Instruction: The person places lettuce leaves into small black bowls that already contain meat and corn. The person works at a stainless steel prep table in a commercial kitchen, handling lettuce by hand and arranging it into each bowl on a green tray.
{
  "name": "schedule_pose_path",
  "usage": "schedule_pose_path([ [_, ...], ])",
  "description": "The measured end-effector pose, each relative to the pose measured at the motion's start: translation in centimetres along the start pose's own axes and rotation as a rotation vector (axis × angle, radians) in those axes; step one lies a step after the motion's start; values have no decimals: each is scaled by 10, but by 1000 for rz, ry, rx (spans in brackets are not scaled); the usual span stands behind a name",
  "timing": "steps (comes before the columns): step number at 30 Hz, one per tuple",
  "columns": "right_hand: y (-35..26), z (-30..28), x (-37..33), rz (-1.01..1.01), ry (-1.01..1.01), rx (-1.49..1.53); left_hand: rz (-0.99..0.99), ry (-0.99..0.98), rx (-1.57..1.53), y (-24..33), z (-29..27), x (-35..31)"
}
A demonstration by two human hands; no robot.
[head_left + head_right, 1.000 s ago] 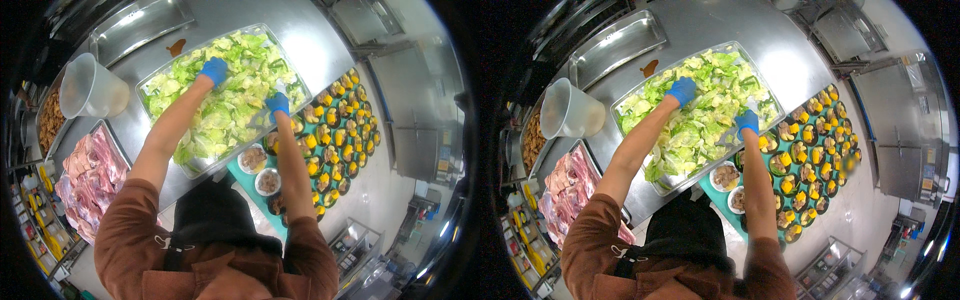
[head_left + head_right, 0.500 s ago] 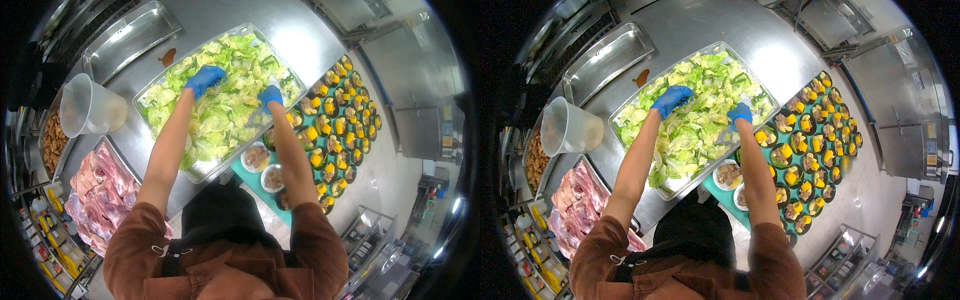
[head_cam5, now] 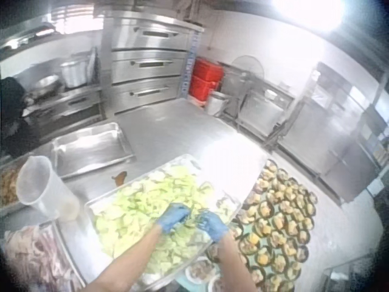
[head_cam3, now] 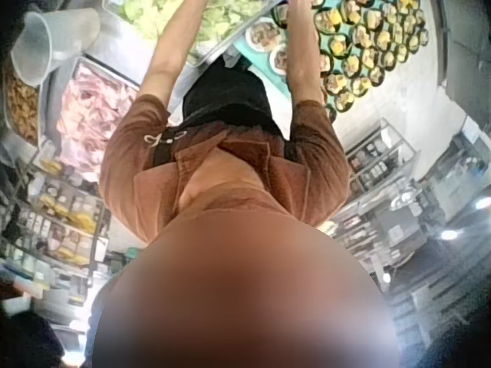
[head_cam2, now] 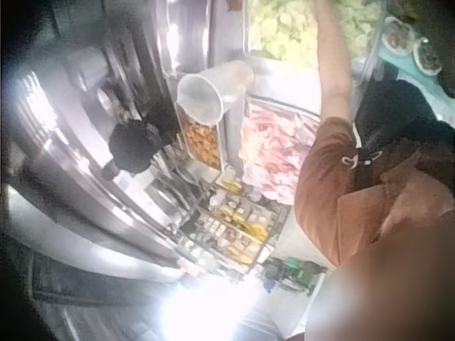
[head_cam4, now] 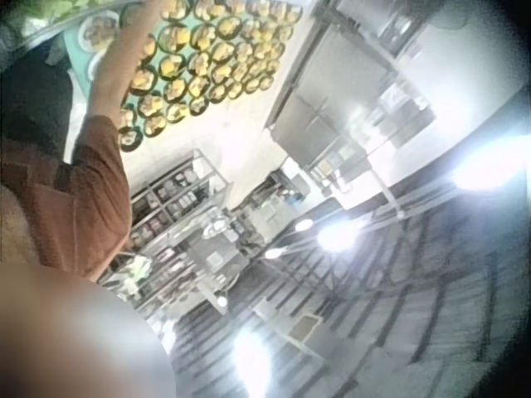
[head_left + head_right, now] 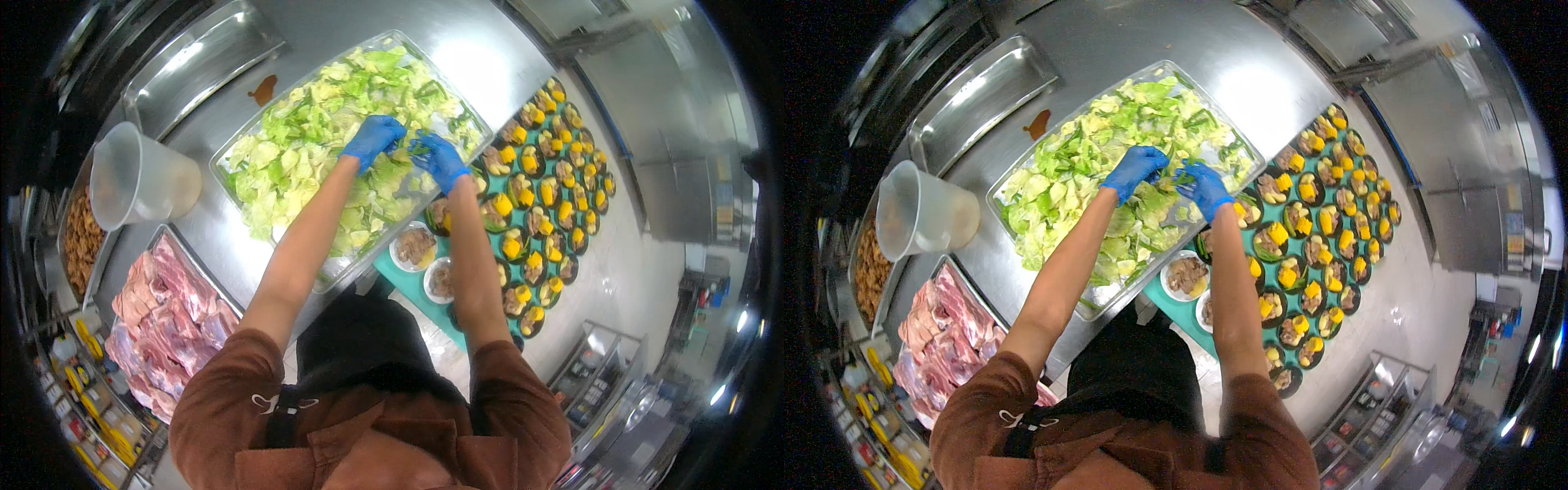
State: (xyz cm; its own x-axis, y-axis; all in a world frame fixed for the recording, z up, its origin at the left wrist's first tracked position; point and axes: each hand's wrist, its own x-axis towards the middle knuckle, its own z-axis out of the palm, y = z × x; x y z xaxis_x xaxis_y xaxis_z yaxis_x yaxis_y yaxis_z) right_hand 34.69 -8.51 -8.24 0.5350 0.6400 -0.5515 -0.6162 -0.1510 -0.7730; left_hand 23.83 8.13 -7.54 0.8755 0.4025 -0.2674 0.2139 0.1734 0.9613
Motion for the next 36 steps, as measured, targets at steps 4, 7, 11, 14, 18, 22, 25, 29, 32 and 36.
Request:
schedule_pose_path([
  [4,8,29,-4,-76,-94,60,274,37,611,-31,1,28],
  [7,21,43,11,-144,-112,64,402,77,612,-40,-16,32],
  [11,56,4,21,-328,17,-37,149,-122,555,-3,20,-5],
  [14,29,25,-40,-178,58,350,120,-168,448,8,13,-22],
  [18,37,-30,-99,-356,83,266,50,-141,286,51,60,-84],
  [22,45,-116,-195,-221,147,401,11,-39,220,55,81,-144],
  [25,72,-198,-301,-240,376,283,-36,-11,187,33,83,-182],
  [29,140,-317,-407,-301,748,304,-147,88,197,-5,79,-244],
  [32,184,-395,-466,-156,887,194,-254,184,182,-42,78,-286],
  [36,213,-451,-484,-89,928,103,-359,218,208,-79,95,-338],
])
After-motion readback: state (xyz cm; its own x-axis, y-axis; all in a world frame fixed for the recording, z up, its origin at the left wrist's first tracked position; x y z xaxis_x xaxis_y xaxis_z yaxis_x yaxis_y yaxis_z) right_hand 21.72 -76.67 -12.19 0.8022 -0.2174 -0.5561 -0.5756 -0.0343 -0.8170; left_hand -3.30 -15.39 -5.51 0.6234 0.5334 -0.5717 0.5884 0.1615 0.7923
